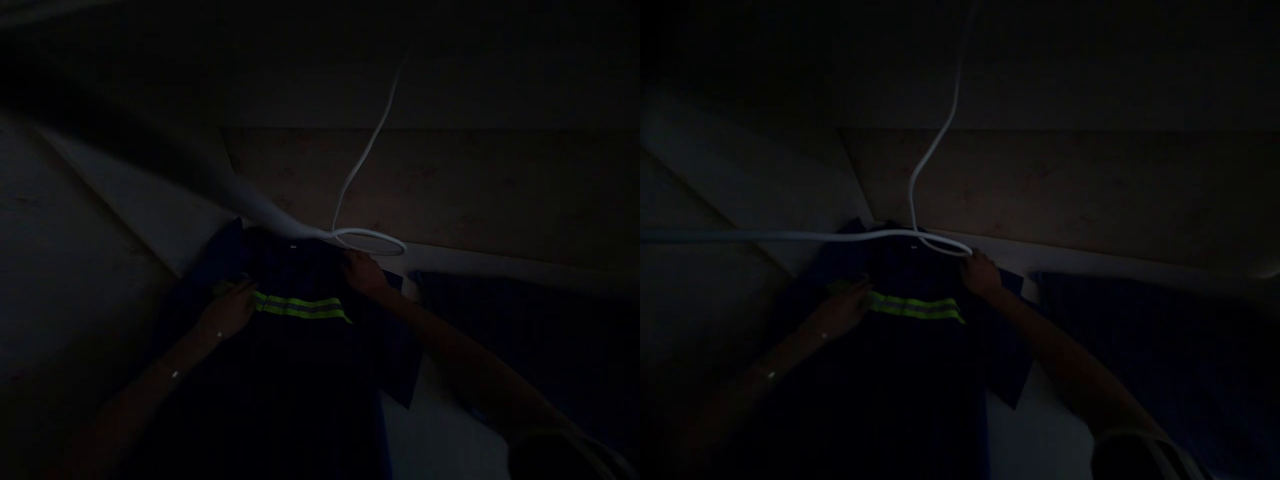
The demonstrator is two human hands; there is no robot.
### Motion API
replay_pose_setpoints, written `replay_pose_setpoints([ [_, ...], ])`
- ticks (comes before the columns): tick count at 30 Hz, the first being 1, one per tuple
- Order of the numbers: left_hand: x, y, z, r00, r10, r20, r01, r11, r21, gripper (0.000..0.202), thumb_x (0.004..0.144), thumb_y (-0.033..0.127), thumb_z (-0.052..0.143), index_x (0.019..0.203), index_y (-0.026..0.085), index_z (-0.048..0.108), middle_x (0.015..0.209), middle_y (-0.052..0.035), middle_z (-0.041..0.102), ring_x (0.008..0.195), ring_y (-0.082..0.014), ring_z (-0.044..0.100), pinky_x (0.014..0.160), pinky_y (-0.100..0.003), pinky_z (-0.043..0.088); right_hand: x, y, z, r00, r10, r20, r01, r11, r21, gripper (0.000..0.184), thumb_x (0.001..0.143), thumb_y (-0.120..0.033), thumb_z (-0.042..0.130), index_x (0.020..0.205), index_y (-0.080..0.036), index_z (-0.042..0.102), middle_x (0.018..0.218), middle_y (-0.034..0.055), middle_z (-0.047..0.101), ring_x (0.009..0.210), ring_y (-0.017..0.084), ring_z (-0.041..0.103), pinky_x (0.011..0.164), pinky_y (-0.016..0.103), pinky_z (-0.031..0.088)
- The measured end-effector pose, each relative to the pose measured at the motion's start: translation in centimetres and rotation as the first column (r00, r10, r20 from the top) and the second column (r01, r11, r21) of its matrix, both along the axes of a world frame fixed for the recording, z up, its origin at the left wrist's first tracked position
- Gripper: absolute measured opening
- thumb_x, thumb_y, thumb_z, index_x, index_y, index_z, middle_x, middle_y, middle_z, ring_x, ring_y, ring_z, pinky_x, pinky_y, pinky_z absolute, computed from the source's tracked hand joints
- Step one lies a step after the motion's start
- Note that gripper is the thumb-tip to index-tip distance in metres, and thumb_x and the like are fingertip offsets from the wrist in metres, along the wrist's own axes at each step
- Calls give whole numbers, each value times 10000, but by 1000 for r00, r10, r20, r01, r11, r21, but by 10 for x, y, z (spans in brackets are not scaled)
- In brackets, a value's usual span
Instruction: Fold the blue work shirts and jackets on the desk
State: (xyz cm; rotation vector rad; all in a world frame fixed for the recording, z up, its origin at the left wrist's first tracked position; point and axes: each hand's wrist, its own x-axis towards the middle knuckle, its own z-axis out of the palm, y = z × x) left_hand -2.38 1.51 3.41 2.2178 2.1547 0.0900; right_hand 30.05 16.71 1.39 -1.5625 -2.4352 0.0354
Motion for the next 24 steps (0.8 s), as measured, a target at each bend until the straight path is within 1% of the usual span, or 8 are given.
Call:
replay_pose_setpoints([
  [4, 36, -129, -17, 999, 51, -13, -48, 986, 158, 535, 884, 575, 480, 1305, 267, 599, 1402, -73, 577, 1291, -291, 520, 1158, -545, 297, 81, -31, -32, 967, -208, 148, 234, 955, -181, 702, 887, -637, 504, 1400, -159, 469, 1347, 205, 537, 1180, 358, 554, 944, 457, 441],
  [6, 46, -177, -29, 988, 153, 5, -152, 971, 184, 542, 835, 585, 537, 1281, 289, 625, 1392, -92, 579, 1261, -331, 539, 1081, -557, 392, 106, -40, -44, 967, -165, 195, 217, 932, -290, 644, 903, -605, 508, 1325, -120, 532, 1241, 211, 604, 1125, 338, 595, 916, 426, 454],
  [8, 50, -205, -37, 959, 271, 79, -276, 958, 71, 513, 845, 534, 517, 1273, 278, 637, 1337, -116, 616, 1206, -337, 583, 1006, -519, 467, 115, -43, -44, 978, -86, 189, 146, 932, -333, 470, 942, -492, 500, 1219, -125, 598, 1177, 184, 639, 1084, 301, 619, 893, 381, 462],
  [12, 60, -214, -28, 855, 475, 207, -433, 875, -217, 553, 948, 489, 297, 1396, 245, 511, 1290, -96, 660, 1099, -254, 666, 928, -400, 534, 101, -30, -3, 996, 5, 85, 8, 988, -151, 317, 962, -317, 482, 1196, -148, 613, 1202, 150, 625, 1051, 244, 619, 900, 321, 454],
  [15, 88, -203, -11, 805, 544, 237, -487, 834, -260, 651, 946, 570, 262, 1489, 226, 365, 1293, -112, 656, 1059, -257, 685, 884, -383, 543, 86, -2, 38, 1000, -3, 15, 2, 999, 39, 361, 973, -316, 445, 1280, -179, 576, 1268, 138, 591, 1070, 244, 604, 907, 321, 454],
  [17, 114, -193, -4, 833, 501, 236, -436, 856, -279, 671, 939, 589, 287, 1532, 276, 262, 1236, -101, 688, 994, -264, 704, 840, -391, 545, 78, 18, 53, 995, -61, 75, 59, 998, 29, 398, 958, -366, 471, 1310, -205, 564, 1299, 135, 579, 1116, 275, 583, 916, 357, 458],
  [21, 147, -174, -4, 933, 352, 78, -308, 891, -334, 518, 956, 480, 319, 1430, 326, 460, 1062, -100, 741, 854, -290, 716, 750, -419, 522, 66, 34, 37, 944, -133, 301, 179, 975, -130, 474, 900, -364, 547, 1351, -215, 538, 1360, 170, 543, 1227, 356, 506, 980, 538, 406],
  [24, 122, -178, -10, 921, 311, 233, -208, 901, -382, 358, 894, 297, 403, 1130, 250, 669, 1027, -70, 741, 913, -235, 701, 820, -345, 507, 60, 20, 6, 950, -121, 288, 159, 981, -111, 532, 904, -260, 486, 1434, -246, 445, 1430, 168, 483, 1271, 356, 471, 1014, 624, 340],
])
